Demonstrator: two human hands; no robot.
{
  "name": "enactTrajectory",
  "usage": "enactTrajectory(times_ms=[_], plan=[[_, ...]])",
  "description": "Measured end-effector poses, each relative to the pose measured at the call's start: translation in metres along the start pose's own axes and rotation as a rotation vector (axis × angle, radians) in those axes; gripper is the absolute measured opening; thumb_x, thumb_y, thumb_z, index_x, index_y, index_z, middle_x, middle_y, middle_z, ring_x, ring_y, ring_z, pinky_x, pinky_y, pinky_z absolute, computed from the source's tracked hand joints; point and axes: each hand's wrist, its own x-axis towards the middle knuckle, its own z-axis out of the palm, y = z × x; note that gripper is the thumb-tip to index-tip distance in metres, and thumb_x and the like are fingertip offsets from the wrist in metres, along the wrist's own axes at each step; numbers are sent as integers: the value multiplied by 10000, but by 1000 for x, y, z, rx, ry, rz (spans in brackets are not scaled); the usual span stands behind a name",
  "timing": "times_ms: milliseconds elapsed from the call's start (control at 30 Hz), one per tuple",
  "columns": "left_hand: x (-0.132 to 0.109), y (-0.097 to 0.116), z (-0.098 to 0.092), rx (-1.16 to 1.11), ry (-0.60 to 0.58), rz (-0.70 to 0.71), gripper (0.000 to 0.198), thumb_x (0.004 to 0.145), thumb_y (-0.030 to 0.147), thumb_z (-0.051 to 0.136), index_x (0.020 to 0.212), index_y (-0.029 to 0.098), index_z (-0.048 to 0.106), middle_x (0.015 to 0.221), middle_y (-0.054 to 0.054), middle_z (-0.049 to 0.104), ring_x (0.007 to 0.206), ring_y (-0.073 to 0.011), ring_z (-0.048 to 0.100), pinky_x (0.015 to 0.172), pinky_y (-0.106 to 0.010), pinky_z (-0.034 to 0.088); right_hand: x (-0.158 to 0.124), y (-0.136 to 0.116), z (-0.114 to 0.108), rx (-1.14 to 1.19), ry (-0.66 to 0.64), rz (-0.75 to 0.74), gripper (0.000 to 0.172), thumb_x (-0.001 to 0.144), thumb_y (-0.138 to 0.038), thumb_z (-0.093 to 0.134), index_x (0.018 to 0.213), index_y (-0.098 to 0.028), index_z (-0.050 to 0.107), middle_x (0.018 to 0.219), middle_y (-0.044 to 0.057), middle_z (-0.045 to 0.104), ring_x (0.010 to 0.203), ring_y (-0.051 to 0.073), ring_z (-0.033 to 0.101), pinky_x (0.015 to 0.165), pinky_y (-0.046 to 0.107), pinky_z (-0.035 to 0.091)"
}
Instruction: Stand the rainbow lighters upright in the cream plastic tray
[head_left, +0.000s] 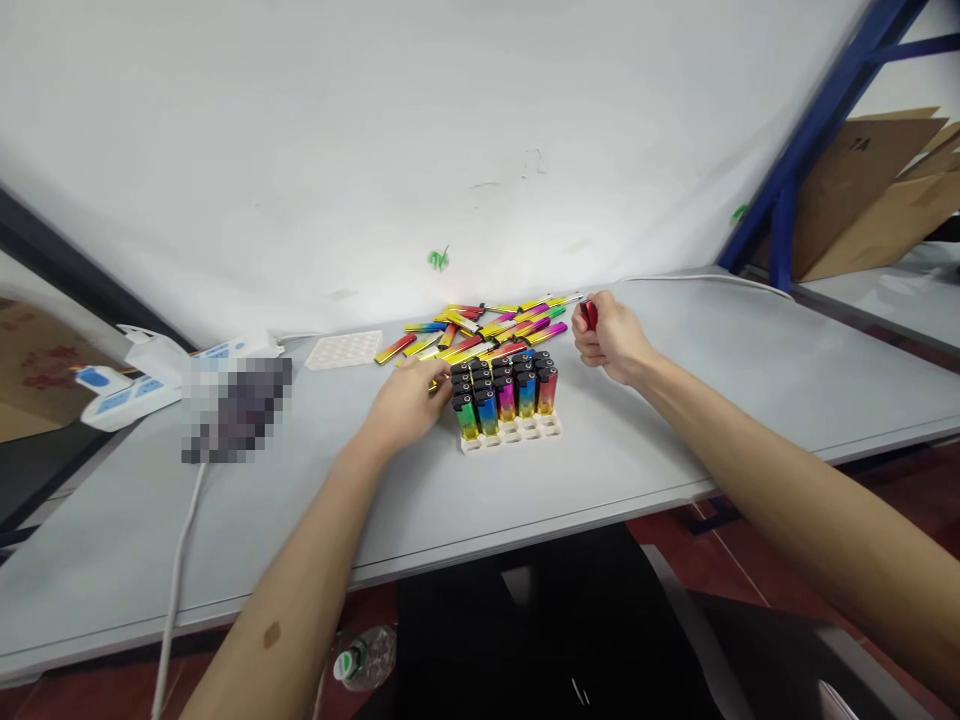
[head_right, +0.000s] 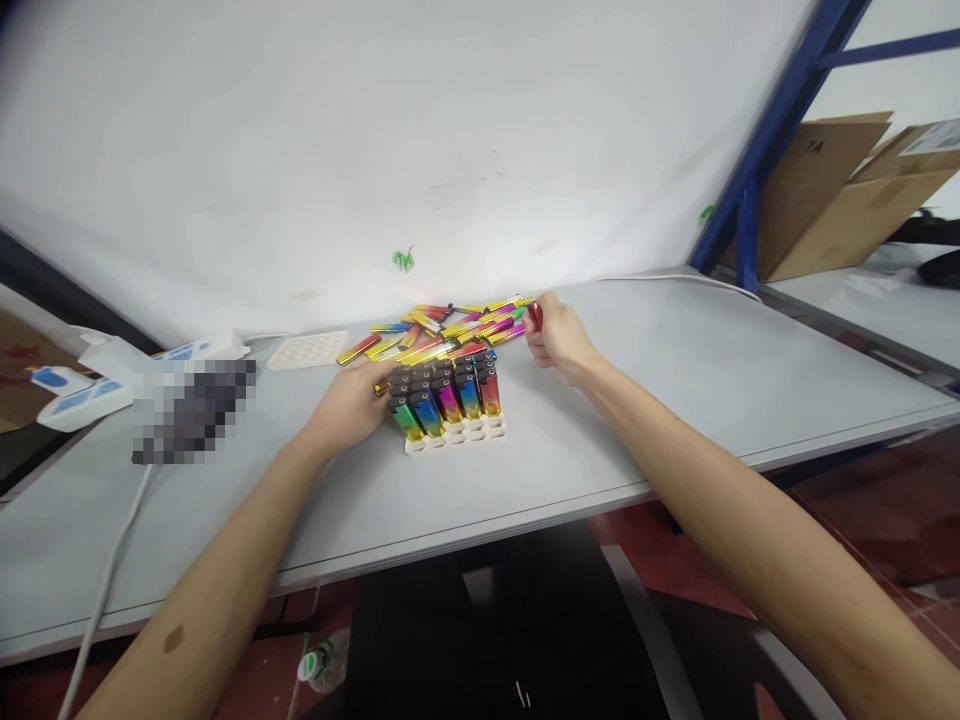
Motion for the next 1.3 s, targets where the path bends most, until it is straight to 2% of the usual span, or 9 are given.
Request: enactTrajectory(times_ms=[300,433,567,667,767,867,1000,1133,1300], plan=[[0,0,0,2,9,-3,112,820,164,491,812,223,586,837,-63,669,928,-290,578,738,-388,436,1,0,1,19,4,54,427,969,-487,350,628,-232,379,465,-87,194,392,82,105,375,222,104],[0,0,0,7,14,1,115,827,169,497,809,223,597,832,-64,668,928,-292,580,728,-389,442,-2,-7,-1,94,-125,40,425,975,-488,342,707,-212,520,538,-42,350,419,108,265,381,239,258],[0,2,0,9,5,-17,159,839,168,502,874,222,646,855,-61,687,956,-293,587,738,-387,452,-11,-21,-11,126,-267,-79,228,923,-391,578,841,-192,653,758,24,584,660,142,544,614,268,500],[-1,3,-1,1,-7,-37,227,855,180,504,983,228,685,915,-58,715,995,-293,590,763,-386,461,-20,-31,-22,46,-356,-208,201,866,-400,721,883,-200,712,841,27,645,753,145,580,671,267,507],[-1,2,-1,-4,-14,-32,259,865,184,498,1033,233,689,953,-54,726,1005,-284,594,782,-382,466,-30,-36,-28,-11,-453,-261,272,776,-436,818,855,-192,726,756,3,640,642,112,538,574,247,460],[-1,0,0,17,-8,-23,208,853,171,499,962,220,669,924,-61,717,989,-286,589,768,-385,458,-42,-36,-22,-101,-529,-251,338,714,-455,856,855,-185,709,673,-11,627,549,100,522,518,254,441],[-1,0,0,22,2,-8,135,848,167,496,856,217,621,858,-66,690,959,-292,580,732,-388,447,-62,-24,2,-274,-477,-309,363,685,-398,880,892,-210,649,682,-11,658,592,148,616,561,289,500],[-2,0,1,7,11,-22,114,838,163,509,830,222,606,829,-58,675,950,-285,580,730,-380,449,-78,-6,23,-475,-355,-476,333,727,-387,858,906,-227,628,746,-2,697,653,162,662,612,287,519],[-2,-1,2,9,25,-20,106,840,171,510,828,218,604,828,-57,662,923,-274,577,710,-365,438,-91,7,33,-805,-285,-644,264,813,-333,800,1010,-258,642,766,-3,724,635,161,654,631,278,492]])
